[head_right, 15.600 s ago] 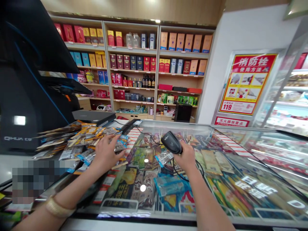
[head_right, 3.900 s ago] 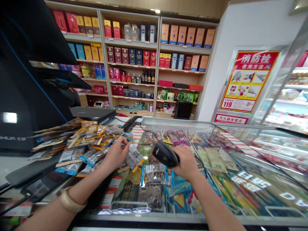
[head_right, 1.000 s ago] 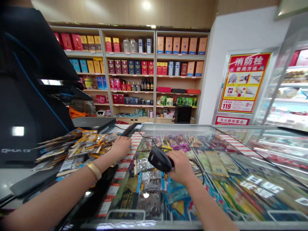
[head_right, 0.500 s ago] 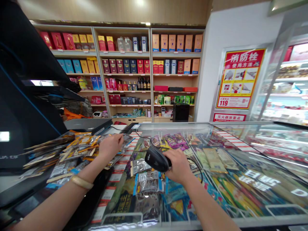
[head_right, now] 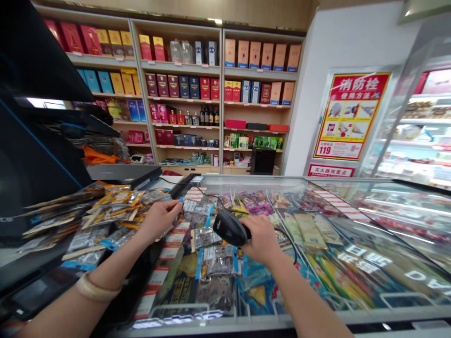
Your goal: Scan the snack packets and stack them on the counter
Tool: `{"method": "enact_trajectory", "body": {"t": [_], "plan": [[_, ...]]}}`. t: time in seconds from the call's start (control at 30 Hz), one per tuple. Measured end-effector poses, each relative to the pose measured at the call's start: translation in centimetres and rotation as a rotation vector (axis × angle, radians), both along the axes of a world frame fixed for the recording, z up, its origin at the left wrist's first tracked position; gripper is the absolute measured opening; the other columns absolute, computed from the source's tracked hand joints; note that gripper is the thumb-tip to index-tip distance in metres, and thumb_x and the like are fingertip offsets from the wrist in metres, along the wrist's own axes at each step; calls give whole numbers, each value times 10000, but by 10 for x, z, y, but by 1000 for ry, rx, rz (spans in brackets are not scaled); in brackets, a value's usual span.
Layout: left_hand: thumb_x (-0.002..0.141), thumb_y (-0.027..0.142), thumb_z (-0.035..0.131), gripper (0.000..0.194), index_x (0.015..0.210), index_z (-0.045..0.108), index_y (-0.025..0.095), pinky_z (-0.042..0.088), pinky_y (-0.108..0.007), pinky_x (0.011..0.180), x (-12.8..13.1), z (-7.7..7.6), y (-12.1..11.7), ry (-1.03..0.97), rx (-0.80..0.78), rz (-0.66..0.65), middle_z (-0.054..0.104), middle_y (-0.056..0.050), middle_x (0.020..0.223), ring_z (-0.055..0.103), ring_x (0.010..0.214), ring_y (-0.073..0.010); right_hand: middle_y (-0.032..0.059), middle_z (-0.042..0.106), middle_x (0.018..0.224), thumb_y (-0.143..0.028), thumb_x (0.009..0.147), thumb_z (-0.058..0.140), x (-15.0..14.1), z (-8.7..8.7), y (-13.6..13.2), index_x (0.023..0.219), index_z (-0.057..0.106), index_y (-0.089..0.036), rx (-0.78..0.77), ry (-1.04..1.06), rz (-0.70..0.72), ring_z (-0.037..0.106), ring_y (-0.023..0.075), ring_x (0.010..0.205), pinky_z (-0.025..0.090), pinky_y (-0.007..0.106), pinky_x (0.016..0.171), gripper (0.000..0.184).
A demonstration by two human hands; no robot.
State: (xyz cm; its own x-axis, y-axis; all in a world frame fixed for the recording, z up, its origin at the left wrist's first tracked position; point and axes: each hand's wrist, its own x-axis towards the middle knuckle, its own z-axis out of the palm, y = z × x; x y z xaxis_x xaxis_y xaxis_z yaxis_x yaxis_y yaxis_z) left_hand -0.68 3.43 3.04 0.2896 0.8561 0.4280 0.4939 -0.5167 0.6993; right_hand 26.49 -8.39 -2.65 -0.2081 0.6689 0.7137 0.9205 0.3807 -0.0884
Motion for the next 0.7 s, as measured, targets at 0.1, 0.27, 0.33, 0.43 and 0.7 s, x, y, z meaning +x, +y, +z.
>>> {"method": "enact_trajectory", "body": {"t": [0.1,0.27,0.33,0.43,0.7], "plan": [[763,423,412,338,575,560,184,376,-220,464,1,-2,-1,-1,-20,-23,489,50,467,521,411,-121,66,697,848,-369,747,625,2,0,0,979,641,-181,3,5,4,617,219,784,349,329,716,299],[772,411,428,330,580,568,182,373,-213,470,1,-4,0,-9,-35,-38,523,46,480,515,427,-117,67,692,828,-381,767,607,2,0,1,952,639,-178,-14,-24,-13,616,215,771,353,329,717,276],[767,405,445,324,564,565,183,368,-211,470,1,-5,1,-19,-37,-43,519,44,468,514,445,-121,66,689,825,-363,770,597,2,1,1,949,636,-178,-11,-37,-15,615,214,766,350,329,712,261],[768,401,470,330,552,579,177,398,-217,494,4,-10,2,-55,-62,-83,539,31,489,538,504,-138,69,688,831,-352,769,591,3,1,0,959,631,-180,28,-45,-26,610,216,760,349,328,704,260],[774,257,540,332,1046,718,193,528,-301,781,24,-44,-8,115,-132,-468,747,-37,985,670,893,-197,76,703,880,-295,777,546,13,-4,0,947,621,-190,107,-36,-51,623,216,783,384,332,723,213]]}}
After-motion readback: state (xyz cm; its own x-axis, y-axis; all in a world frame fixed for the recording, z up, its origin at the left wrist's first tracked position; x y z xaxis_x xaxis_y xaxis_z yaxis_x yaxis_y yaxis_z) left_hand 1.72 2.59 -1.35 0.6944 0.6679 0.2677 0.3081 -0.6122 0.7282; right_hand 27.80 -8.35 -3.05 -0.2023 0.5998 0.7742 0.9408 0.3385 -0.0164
